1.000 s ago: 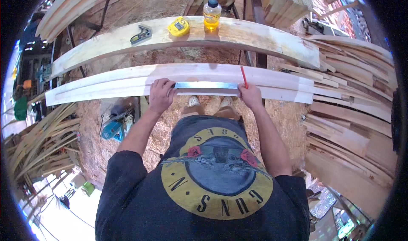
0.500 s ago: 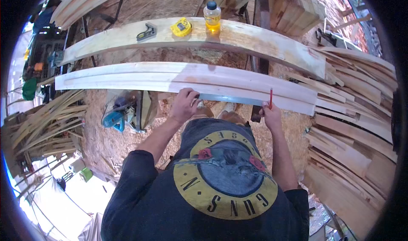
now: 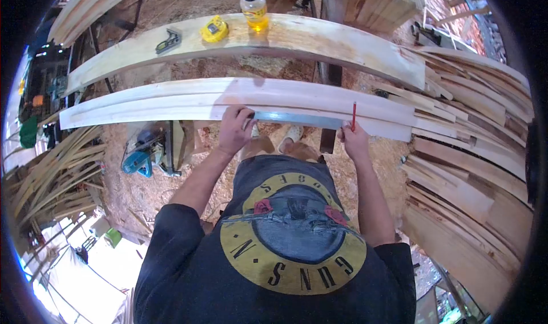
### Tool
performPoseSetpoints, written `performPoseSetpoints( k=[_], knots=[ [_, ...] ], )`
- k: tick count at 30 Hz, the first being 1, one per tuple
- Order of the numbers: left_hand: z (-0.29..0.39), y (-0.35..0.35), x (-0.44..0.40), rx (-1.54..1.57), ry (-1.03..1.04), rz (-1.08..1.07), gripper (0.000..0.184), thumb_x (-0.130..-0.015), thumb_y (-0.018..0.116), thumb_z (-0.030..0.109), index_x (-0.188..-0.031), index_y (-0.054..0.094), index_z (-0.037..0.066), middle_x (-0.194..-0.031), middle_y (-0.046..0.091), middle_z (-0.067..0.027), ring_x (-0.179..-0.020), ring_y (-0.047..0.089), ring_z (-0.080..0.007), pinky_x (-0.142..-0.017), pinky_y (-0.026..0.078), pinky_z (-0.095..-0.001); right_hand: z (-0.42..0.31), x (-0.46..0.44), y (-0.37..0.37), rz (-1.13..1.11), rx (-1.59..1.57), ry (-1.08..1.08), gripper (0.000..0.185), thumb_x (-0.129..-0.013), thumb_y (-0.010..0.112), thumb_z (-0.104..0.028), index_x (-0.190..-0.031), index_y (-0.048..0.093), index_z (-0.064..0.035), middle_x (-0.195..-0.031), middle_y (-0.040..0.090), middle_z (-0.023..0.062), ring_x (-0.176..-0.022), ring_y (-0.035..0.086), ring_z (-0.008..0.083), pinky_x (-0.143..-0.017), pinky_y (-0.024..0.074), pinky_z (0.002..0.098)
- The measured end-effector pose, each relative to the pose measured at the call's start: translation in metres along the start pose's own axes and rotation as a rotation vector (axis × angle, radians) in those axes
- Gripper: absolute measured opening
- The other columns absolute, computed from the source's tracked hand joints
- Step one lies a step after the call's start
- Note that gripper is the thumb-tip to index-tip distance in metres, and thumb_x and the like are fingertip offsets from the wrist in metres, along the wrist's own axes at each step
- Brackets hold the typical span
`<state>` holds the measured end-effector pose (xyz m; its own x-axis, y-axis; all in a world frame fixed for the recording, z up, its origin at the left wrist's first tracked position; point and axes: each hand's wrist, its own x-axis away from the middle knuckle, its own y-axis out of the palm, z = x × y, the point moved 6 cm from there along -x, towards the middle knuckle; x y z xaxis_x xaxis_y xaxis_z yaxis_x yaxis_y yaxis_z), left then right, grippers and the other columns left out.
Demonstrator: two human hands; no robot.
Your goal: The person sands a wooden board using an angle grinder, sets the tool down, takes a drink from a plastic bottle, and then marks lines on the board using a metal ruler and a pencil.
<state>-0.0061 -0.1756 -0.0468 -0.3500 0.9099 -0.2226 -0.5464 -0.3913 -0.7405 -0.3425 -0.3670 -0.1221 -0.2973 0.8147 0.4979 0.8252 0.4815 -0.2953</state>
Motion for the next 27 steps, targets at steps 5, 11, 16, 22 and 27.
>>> performPoseSetpoints(
  k=[5, 11, 16, 22, 27],
  knots=[
    [-0.001, 0.006, -0.01, -0.025, 0.024, -0.012, 0.03, -0.081, 0.08, 0.008, -0.108, 0.068, 0.005, -0.107, 0.062, -0.0147, -0.101, 0.062, -0.0359, -0.089, 0.051, -0.0462, 0.003, -0.01, -0.007, 0.04, 0.073, -0.013, 0.032, -0.105, 0.061, -0.031, -0.103, 0.069, -0.0001, -0.071, 0.069, 0.0076, -0.061, 0.065, 0.0141, -0.059, 0.0524, 0.0321],
    [0.006, 0.011, -0.02, -0.085, 0.036, -0.041, 0.033, -0.082, 0.081, 0.01, -0.113, 0.07, 0.006, -0.109, 0.063, -0.0154, -0.103, 0.062, -0.0358, -0.089, 0.052, -0.0458, -0.02, -0.01, -0.015, 0.035, 0.15, 0.043, 0.029, -0.105, 0.061, -0.029, -0.107, 0.07, -0.0015, -0.072, 0.07, 0.0065, -0.061, 0.065, 0.0125, -0.058, 0.0522, 0.0311],
    [0.007, 0.02, -0.022, -0.085, 0.035, -0.066, 0.035, -0.082, 0.081, 0.011, -0.115, 0.07, 0.007, -0.11, 0.063, -0.0153, -0.104, 0.062, -0.0357, -0.09, 0.051, -0.0455, -0.011, -0.016, -0.021, 0.032, 0.066, 0.062, 0.027, -0.107, 0.06, -0.026, -0.109, 0.07, -0.0019, -0.072, 0.069, 0.0045, -0.062, 0.064, 0.0103, -0.058, 0.0512, 0.0286],
    [0.009, 0.024, -0.025, -0.116, 0.048, -0.063, 0.035, -0.081, 0.081, 0.012, -0.114, 0.07, 0.008, -0.11, 0.063, -0.0146, -0.103, 0.062, -0.0354, -0.09, 0.051, -0.0454, -0.015, -0.017, -0.024, 0.031, 0.066, 0.091, 0.028, -0.106, 0.061, -0.026, -0.107, 0.07, 0.0006, -0.071, 0.069, 0.0039, -0.061, 0.064, 0.0104, -0.057, 0.0523, 0.0284],
    [0.01, 0.023, -0.026, -0.111, 0.048, -0.064, 0.035, -0.081, 0.082, 0.011, -0.114, 0.07, 0.008, -0.109, 0.064, -0.0141, -0.103, 0.063, -0.0352, -0.089, 0.051, -0.0452, -0.017, -0.017, -0.023, 0.033, 0.053, 0.108, 0.028, -0.106, 0.061, -0.026, -0.105, 0.071, 0.0009, -0.072, 0.069, 0.0048, -0.06, 0.064, 0.011, -0.056, 0.0533, 0.0289]
  ],
)
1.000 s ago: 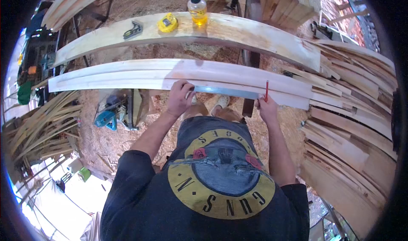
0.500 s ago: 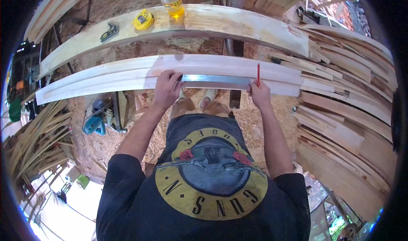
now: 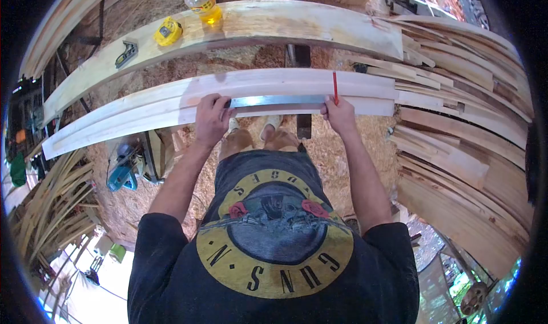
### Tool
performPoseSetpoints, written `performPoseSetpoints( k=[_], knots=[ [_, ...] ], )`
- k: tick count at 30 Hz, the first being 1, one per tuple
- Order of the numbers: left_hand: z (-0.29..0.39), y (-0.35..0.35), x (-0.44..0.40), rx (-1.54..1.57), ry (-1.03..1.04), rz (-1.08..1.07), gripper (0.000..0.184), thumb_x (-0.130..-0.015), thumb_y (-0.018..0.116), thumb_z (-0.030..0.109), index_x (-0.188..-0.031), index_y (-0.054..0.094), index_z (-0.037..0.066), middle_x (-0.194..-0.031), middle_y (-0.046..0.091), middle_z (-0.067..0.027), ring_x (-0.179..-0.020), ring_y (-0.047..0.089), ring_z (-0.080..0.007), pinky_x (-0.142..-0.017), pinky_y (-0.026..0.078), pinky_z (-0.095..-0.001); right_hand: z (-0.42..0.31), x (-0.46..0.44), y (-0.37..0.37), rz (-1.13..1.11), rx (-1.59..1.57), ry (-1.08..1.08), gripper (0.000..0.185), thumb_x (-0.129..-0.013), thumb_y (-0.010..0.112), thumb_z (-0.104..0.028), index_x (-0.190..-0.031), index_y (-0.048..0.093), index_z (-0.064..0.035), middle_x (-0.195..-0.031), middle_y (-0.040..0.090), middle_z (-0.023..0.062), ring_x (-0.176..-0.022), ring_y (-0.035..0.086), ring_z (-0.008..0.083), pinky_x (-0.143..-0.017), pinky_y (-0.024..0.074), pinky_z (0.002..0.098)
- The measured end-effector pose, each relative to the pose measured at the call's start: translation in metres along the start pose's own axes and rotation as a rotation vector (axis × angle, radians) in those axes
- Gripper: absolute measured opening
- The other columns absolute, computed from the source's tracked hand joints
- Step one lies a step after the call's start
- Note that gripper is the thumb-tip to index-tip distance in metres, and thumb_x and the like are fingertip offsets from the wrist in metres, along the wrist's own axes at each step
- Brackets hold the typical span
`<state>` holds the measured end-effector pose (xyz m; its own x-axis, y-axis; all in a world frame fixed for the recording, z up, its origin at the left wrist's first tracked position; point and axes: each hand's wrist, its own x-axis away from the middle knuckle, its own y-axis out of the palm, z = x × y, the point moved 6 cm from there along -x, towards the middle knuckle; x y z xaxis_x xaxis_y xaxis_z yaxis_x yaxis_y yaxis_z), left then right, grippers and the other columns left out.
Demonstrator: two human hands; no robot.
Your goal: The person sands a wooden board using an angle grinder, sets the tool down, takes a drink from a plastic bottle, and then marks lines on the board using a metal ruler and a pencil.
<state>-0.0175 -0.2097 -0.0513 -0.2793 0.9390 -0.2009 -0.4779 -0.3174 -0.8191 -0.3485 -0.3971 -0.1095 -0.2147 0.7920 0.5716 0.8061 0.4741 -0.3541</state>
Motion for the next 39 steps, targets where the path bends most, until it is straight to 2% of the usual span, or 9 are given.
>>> performPoseSetpoints(
  k=[5, 8, 11, 17, 23, 39],
  knots=[
    [-0.003, 0.001, 0.0, 0.016, -0.007, -0.021, 0.033, -0.081, 0.081, 0.009, -0.113, 0.07, 0.007, -0.109, 0.064, -0.0141, -0.103, 0.063, -0.0348, -0.088, 0.052, -0.0441, -0.006, 0.001, -0.001, -0.015, 0.065, 0.004, 0.029, -0.106, 0.06, -0.026, -0.104, 0.07, 0.001, -0.07, 0.069, 0.0056, -0.059, 0.064, 0.0112, -0.054, 0.0534, 0.0289],
    [-0.002, 0.0, 0.0, 0.017, 0.002, -0.02, 0.033, -0.081, 0.081, 0.008, -0.112, 0.071, 0.007, -0.11, 0.064, -0.0141, -0.103, 0.063, -0.0346, -0.088, 0.053, -0.0438, -0.008, 0.003, 0.0, -0.009, 0.044, 0.001, 0.029, -0.107, 0.058, -0.025, -0.099, 0.069, -0.0002, -0.07, 0.066, 0.0048, -0.057, 0.061, 0.0115, -0.054, 0.05, 0.029],
    [-0.002, 0.0, -0.001, 0.014, 0.009, -0.012, 0.034, -0.08, 0.081, 0.007, -0.112, 0.071, 0.007, -0.11, 0.064, -0.0143, -0.103, 0.064, -0.0346, -0.088, 0.053, -0.0439, -0.008, 0.002, 0.0, -0.001, 0.079, 0.025, 0.03, -0.106, 0.061, -0.027, -0.107, 0.071, 0.0013, -0.07, 0.069, 0.0058, -0.058, 0.065, 0.0122, -0.054, 0.0537, 0.0297],
    [0.001, -0.002, -0.002, 0.032, -0.016, -0.011, 0.03, -0.081, 0.079, 0.009, -0.11, 0.07, 0.007, -0.108, 0.063, -0.0135, -0.103, 0.061, -0.0346, -0.091, 0.05, -0.0451, -0.003, -0.002, 0.001, -0.009, 0.063, 0.016, 0.03, -0.104, 0.061, -0.026, -0.113, 0.072, 0.0003, -0.07, 0.07, 0.0072, -0.057, 0.066, 0.0131, -0.054, 0.0534, 0.0307],
    [0.0, 0.0, -0.001, 0.027, -0.008, -0.008, 0.031, -0.081, 0.079, 0.009, -0.111, 0.07, 0.007, -0.107, 0.063, -0.0134, -0.103, 0.061, -0.0346, -0.09, 0.05, -0.0452, -0.009, -0.002, -0.001, -0.017, 0.176, 0.011, 0.035, -0.104, 0.06, -0.031, -0.113, 0.071, 0.0003, -0.07, 0.072, 0.0091, -0.057, 0.068, 0.0155, -0.055, 0.0539, 0.0326],
    [0.001, -0.002, -0.002, 0.045, -0.007, -0.002, 0.029, -0.081, 0.08, 0.009, -0.108, 0.071, 0.007, -0.104, 0.064, -0.013, -0.1, 0.062, -0.0344, -0.087, 0.051, -0.0451, -0.009, -0.004, -0.001, -0.028, 0.17, -0.004, 0.035, -0.106, 0.056, -0.031, -0.102, 0.07, 0.0009, -0.068, 0.071, 0.0087, -0.054, 0.068, 0.0164, -0.054, 0.0543, 0.0338]
  ],
)
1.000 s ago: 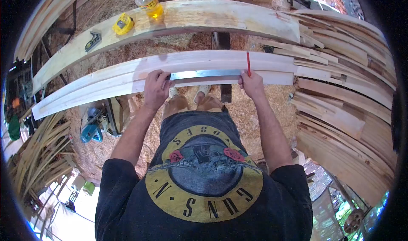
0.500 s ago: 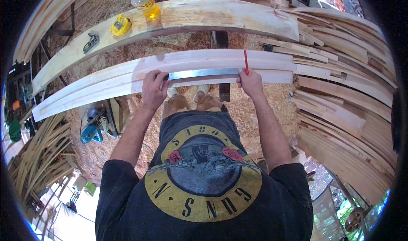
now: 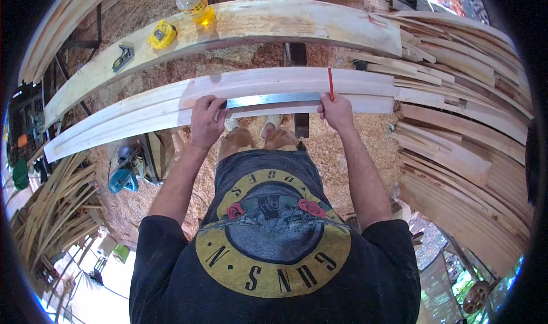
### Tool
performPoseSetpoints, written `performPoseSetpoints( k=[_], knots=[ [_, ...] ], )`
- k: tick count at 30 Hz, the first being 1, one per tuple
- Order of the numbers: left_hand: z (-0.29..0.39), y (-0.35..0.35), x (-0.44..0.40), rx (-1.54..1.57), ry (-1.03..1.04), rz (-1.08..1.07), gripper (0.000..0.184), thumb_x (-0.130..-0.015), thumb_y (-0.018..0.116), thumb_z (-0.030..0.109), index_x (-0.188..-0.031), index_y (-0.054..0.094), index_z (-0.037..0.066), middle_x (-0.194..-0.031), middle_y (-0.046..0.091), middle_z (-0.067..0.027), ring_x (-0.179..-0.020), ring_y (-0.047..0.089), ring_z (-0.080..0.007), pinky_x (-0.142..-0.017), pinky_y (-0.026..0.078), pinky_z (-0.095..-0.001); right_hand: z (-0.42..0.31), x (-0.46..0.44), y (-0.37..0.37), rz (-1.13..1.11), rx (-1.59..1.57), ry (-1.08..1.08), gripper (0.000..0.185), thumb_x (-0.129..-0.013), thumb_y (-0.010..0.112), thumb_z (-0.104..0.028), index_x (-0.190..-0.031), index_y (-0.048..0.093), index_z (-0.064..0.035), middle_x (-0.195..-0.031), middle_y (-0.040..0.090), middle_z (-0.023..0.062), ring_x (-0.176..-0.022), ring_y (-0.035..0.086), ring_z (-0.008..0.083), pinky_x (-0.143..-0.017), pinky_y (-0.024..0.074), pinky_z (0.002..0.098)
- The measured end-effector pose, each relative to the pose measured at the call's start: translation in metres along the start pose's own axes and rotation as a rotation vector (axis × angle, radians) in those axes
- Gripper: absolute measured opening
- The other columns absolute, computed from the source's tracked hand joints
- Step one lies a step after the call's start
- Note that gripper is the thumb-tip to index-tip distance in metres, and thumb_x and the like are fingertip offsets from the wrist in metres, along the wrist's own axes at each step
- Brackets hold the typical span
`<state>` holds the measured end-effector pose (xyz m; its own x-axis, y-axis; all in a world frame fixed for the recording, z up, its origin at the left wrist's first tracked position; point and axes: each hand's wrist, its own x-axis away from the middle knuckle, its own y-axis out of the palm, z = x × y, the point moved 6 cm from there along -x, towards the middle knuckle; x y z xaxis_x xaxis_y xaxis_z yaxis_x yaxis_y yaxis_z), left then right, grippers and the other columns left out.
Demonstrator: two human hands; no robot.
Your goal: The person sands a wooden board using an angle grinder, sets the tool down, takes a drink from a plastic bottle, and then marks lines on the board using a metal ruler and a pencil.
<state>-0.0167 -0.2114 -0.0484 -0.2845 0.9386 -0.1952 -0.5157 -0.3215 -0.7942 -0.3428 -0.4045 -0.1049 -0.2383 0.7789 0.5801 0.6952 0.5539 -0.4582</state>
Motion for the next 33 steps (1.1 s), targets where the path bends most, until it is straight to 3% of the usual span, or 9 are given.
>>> performPoseSetpoints(
  k=[23, 29, 32, 33],
  knots=[
    [-0.004, 0.002, 0.001, 0.028, -0.001, 0.016, 0.025, -0.08, 0.081, 0.009, -0.103, 0.074, 0.007, -0.1, 0.065, -0.0116, -0.097, 0.063, -0.0328, -0.085, 0.051, -0.0447, 0.006, -0.004, -0.003, -0.031, -0.078, 0.084, 0.038, -0.105, 0.058, -0.033, -0.096, 0.072, 0.0006, -0.069, 0.071, 0.0081, -0.057, 0.068, 0.0148, -0.056, 0.055, 0.0325],
    [-0.001, -0.001, 0.0, 0.036, 0.005, 0.027, 0.024, -0.079, 0.081, 0.009, -0.102, 0.075, 0.007, -0.098, 0.066, -0.0109, -0.095, 0.063, -0.0321, -0.083, 0.052, -0.0441, -0.006, -0.005, -0.033, 0.092, 0.012, 0.0, 0.039, -0.104, 0.059, -0.034, -0.095, 0.072, 0.0015, -0.071, 0.072, 0.0089, -0.062, 0.07, 0.0166, -0.06, 0.0556, 0.0332],
    [-0.003, 0.0, 0.0, 0.026, 0.003, 0.024, 0.024, -0.078, 0.081, 0.009, -0.102, 0.075, 0.008, -0.098, 0.066, -0.0109, -0.095, 0.064, -0.032, -0.083, 0.052, -0.0439, -0.03, 0.009, -0.05, 0.267, -0.002, -0.017, 0.042, -0.105, 0.057, -0.038, -0.096, 0.072, 0.0005, -0.073, 0.072, 0.0088, -0.064, 0.069, 0.0168, -0.061, 0.0547, 0.0336],
    [-0.004, 0.001, 0.0, 0.022, 0.002, 0.022, 0.025, -0.078, 0.082, 0.008, -0.102, 0.075, 0.008, -0.098, 0.066, -0.011, -0.095, 0.064, -0.032, -0.083, 0.052, -0.0438, -0.032, 0.006, -0.049, 0.269, -0.128, -0.118, 0.043, -0.105, 0.056, -0.039, -0.097, 0.072, 0.0, -0.074, 0.071, 0.0083, -0.064, 0.067, 0.016, -0.061, 0.0537, 0.0328]
  ],
)
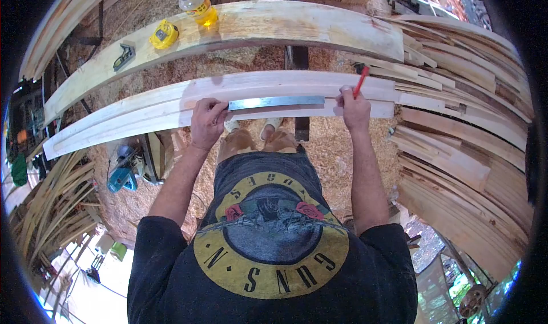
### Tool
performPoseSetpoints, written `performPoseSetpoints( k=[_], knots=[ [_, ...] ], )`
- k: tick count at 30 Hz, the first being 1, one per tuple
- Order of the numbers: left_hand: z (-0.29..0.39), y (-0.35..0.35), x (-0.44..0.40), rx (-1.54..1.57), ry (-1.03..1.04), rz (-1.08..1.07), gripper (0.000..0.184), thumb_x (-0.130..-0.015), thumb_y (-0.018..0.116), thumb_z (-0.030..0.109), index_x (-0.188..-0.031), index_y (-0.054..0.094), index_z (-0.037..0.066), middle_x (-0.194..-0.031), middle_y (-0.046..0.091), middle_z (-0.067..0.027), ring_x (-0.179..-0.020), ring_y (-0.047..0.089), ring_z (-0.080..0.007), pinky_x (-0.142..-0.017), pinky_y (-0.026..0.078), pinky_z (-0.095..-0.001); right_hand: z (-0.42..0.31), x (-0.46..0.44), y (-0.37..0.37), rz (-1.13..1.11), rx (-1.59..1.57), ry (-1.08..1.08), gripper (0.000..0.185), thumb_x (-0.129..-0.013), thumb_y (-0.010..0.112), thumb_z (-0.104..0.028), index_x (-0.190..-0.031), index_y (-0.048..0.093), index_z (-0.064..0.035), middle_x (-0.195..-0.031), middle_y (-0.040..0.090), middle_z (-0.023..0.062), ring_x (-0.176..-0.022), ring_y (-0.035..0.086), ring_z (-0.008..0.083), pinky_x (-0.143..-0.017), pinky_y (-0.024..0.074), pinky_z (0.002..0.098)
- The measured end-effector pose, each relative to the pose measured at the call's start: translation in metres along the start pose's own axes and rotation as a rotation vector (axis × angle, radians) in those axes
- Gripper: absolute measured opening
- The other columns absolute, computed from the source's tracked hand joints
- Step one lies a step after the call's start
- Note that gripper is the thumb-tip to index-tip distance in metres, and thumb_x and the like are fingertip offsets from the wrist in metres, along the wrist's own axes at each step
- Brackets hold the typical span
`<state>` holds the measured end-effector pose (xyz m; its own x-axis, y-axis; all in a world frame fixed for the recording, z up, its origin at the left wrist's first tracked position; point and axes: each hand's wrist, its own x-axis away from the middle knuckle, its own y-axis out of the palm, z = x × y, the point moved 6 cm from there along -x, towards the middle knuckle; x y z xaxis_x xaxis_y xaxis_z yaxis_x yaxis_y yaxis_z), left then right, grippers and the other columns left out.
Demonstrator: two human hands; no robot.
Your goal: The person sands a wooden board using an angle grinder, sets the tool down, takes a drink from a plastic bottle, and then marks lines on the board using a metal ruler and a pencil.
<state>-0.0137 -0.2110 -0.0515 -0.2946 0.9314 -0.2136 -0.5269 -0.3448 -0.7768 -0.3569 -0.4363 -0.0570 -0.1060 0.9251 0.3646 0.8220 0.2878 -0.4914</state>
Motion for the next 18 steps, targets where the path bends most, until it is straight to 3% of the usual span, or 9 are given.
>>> performPoseSetpoints(
  k=[2, 6, 11, 18],
  knots=[
    [-0.001, 0.0, 0.0, 0.021, -0.012, 0.003, 0.026, -0.077, 0.082, 0.008, -0.102, 0.076, 0.008, -0.099, 0.067, -0.0112, -0.096, 0.064, -0.0318, -0.083, 0.053, -0.0435, -0.005, -0.005, 0.003, 0.007, -0.275, -0.165, 0.044, -0.105, 0.055, -0.041, -0.099, 0.072, -0.0012, -0.074, 0.069, 0.0073, -0.063, 0.064, 0.0143, -0.06, 0.0518, 0.0313],
    [-0.003, 0.001, 0.0, 0.008, -0.004, -0.007, 0.027, -0.076, 0.083, 0.007, -0.102, 0.076, 0.008, -0.099, 0.067, -0.0117, -0.095, 0.065, -0.0319, -0.082, 0.054, -0.0429, -0.012, 0.002, 0.04, -0.298, -0.535, 0.083, 0.04, -0.104, 0.055, -0.038, -0.101, 0.072, -0.0024, -0.074, 0.067, 0.0036, -0.06, 0.057, 0.0097, -0.057, 0.0443, 0.0248],
    [-0.002, 0.001, -0.002, 0.027, -0.023, -0.015, 0.025, -0.077, 0.082, 0.005, -0.101, 0.076, 0.007, -0.099, 0.067, -0.0124, -0.093, 0.066, -0.0324, -0.081, 0.055, -0.0428, -0.032, 0.011, 0.106, -0.427, -0.462, -0.03, 0.029, -0.098, 0.067, -0.03, -0.093, 0.072, -0.0023, -0.076, 0.07, 0.0045, -0.064, 0.061, 0.0105, -0.059, 0.0506, 0.0279],
    [-0.003, 0.001, -0.001, 0.038, -0.017, -0.015, 0.026, -0.077, 0.081, 0.002, -0.102, 0.076, 0.007, -0.098, 0.067, -0.0124, -0.092, 0.065, -0.0324, -0.079, 0.055, -0.0421, -0.037, 0.008, 0.143, -0.451, -0.177, -0.202, 0.02, -0.086, 0.068, -0.022, -0.087, 0.071, -0.0024, -0.072, 0.07, 0.0086, -0.066, 0.065, 0.0163, -0.064, 0.0533, 0.0336]
  ],
)
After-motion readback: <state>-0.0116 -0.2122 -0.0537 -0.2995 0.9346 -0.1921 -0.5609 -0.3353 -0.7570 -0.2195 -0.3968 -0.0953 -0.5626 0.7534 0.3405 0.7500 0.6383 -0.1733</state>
